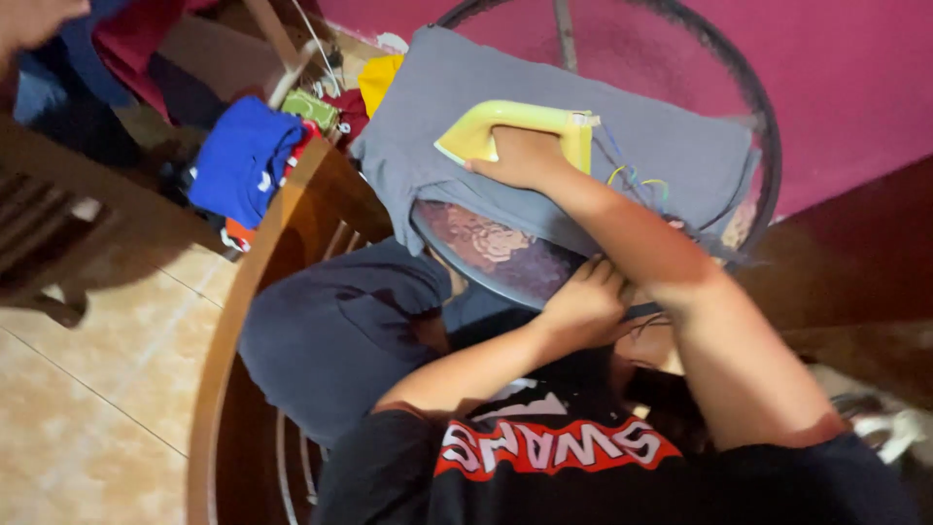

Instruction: The person irons a grey shirt on a round glass table using a yellow iron. They smooth the fabric with their left hand while moving the iron with their right hand across the shirt's body and sleeves. The person adjusts the shirt's position multiple times to iron different sections.

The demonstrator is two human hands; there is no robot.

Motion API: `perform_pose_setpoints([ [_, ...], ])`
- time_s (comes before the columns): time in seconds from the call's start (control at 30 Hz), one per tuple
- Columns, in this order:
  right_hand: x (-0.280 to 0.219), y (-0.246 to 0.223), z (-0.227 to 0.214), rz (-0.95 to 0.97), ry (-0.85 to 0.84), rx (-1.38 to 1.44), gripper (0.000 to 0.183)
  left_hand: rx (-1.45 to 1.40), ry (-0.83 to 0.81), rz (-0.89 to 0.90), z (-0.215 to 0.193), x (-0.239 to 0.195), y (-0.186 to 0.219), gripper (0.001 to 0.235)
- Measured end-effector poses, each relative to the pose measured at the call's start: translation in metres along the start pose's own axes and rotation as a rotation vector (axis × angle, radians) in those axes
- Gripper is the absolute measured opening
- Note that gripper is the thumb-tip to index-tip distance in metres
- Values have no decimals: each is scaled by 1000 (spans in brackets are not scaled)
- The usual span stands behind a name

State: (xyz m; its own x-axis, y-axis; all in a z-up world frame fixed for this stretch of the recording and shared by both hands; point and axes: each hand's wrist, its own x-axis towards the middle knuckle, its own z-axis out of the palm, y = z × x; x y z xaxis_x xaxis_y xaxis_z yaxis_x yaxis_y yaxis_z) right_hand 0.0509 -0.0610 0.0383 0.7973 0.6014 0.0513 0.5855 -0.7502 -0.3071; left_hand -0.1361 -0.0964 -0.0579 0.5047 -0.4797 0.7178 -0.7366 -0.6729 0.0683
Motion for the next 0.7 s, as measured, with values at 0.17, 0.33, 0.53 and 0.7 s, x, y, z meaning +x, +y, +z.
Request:
perform_pose_setpoints([
  [0.17,6,-7,3,150,9,0,77,-205,-202,-35,-31,8,-3,53],
  [0.33,0,-9,0,167,10,0,73,-190,-200,-42,-28,-2,1,61],
  [0.53,2,-8,2,131,-14,50,62,-166,-195,-37,-43,6,-1,48],
  [0.7,4,-5,-5,216,-34,86,65,-167,-233,-38,-50,11,-3,44],
])
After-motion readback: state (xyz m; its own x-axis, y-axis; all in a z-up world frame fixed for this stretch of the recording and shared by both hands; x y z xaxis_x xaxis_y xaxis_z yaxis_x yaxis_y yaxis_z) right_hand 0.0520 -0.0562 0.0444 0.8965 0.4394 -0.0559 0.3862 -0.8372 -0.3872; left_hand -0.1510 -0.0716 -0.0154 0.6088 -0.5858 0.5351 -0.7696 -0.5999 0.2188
